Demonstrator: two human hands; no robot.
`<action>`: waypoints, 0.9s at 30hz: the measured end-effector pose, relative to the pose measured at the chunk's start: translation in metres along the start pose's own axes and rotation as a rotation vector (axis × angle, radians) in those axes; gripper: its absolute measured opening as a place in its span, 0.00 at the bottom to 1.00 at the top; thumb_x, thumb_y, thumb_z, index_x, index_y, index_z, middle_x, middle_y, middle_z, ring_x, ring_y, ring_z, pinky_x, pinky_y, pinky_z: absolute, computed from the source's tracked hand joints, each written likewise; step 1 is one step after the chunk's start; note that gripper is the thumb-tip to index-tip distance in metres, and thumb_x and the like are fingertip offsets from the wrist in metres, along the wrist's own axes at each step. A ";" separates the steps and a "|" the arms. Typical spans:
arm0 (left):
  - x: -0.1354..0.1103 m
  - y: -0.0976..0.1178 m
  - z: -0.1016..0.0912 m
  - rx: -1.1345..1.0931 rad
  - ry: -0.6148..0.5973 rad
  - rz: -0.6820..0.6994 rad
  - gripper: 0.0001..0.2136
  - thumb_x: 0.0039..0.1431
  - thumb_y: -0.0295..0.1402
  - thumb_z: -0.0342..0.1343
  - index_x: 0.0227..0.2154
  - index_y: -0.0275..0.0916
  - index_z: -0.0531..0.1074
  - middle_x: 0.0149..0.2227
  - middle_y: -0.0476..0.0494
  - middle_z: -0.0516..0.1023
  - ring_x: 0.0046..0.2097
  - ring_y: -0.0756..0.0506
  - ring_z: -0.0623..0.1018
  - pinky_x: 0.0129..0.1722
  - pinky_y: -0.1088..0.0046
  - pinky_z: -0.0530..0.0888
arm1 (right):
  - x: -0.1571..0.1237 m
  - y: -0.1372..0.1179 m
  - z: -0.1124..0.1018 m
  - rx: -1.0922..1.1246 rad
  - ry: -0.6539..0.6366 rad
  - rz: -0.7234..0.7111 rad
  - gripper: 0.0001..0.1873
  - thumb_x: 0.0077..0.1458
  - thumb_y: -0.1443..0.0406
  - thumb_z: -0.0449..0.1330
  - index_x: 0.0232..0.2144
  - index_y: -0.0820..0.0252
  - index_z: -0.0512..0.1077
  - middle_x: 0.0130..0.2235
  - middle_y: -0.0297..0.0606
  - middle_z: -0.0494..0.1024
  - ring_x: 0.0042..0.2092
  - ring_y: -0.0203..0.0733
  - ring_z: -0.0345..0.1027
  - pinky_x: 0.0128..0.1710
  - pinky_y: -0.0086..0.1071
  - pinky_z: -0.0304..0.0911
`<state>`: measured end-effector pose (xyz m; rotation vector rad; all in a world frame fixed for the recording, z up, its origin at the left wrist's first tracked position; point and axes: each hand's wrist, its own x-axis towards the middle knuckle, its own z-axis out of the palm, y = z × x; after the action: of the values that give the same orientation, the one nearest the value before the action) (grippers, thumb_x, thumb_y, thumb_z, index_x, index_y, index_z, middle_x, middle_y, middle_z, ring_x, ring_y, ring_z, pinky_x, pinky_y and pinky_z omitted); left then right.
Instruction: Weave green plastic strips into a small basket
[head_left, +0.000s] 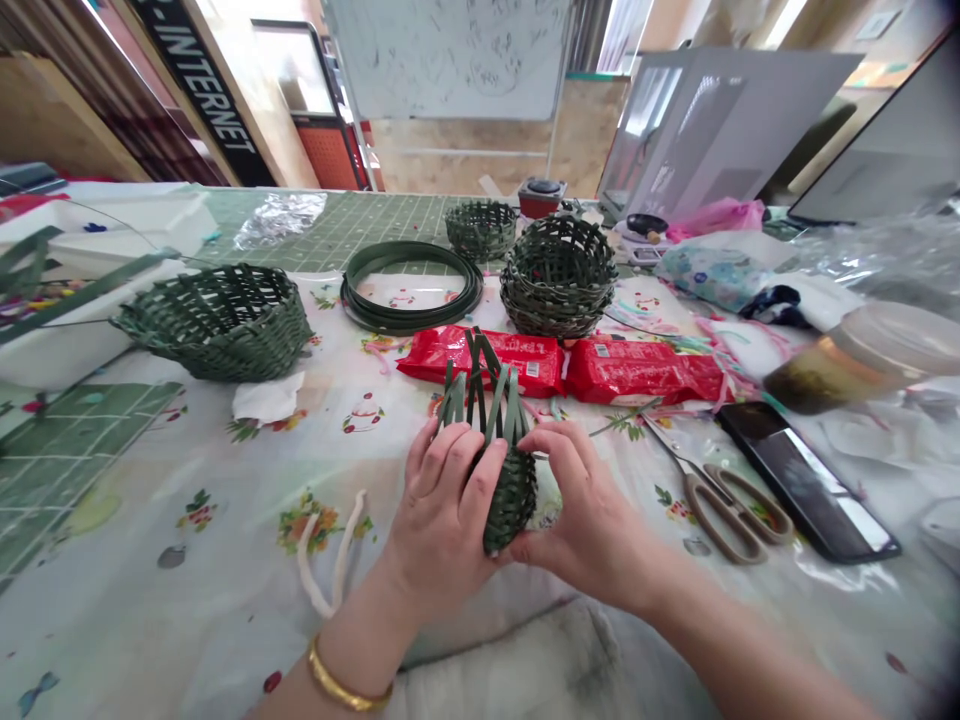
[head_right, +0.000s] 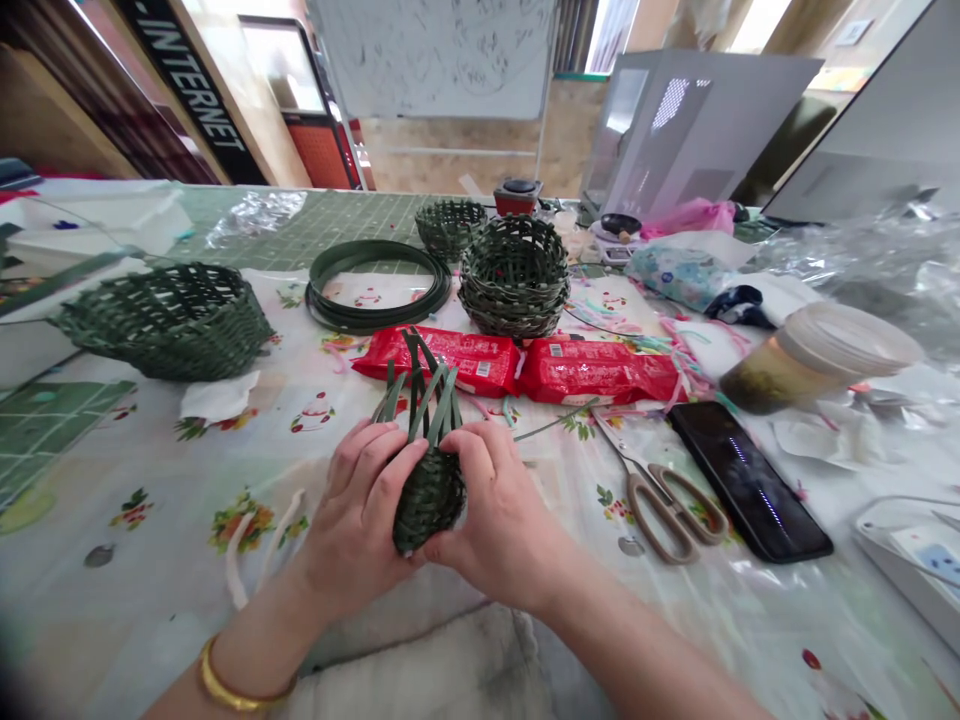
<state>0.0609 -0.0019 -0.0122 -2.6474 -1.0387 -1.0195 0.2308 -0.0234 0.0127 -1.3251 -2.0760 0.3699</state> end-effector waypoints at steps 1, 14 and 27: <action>0.000 -0.001 0.000 0.000 0.006 0.006 0.31 0.48 0.41 0.58 0.52 0.27 0.60 0.47 0.28 0.66 0.54 0.32 0.64 0.58 0.43 0.57 | 0.000 0.001 0.002 -0.008 0.020 -0.017 0.39 0.31 0.67 0.71 0.45 0.58 0.55 0.45 0.44 0.63 0.49 0.50 0.60 0.47 0.44 0.65; -0.007 -0.027 0.004 -0.200 0.037 -0.071 0.44 0.46 0.45 0.60 0.62 0.37 0.44 0.58 0.30 0.56 0.63 0.31 0.53 0.60 0.45 0.52 | -0.003 0.014 0.021 -0.059 0.187 -0.172 0.38 0.45 0.59 0.65 0.55 0.56 0.53 0.50 0.47 0.61 0.52 0.52 0.58 0.51 0.51 0.61; -0.008 -0.027 0.002 -1.273 0.111 -0.664 0.27 0.57 0.47 0.49 0.56 0.38 0.59 0.60 0.37 0.59 0.61 0.39 0.60 0.59 0.59 0.59 | -0.009 0.029 0.020 -0.035 0.241 -0.297 0.36 0.46 0.58 0.65 0.55 0.54 0.55 0.48 0.45 0.63 0.51 0.51 0.61 0.50 0.48 0.63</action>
<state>0.0402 0.0147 -0.0220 -2.9430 -1.6731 -2.6604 0.2412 -0.0162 -0.0213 -1.0037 -2.0392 0.0413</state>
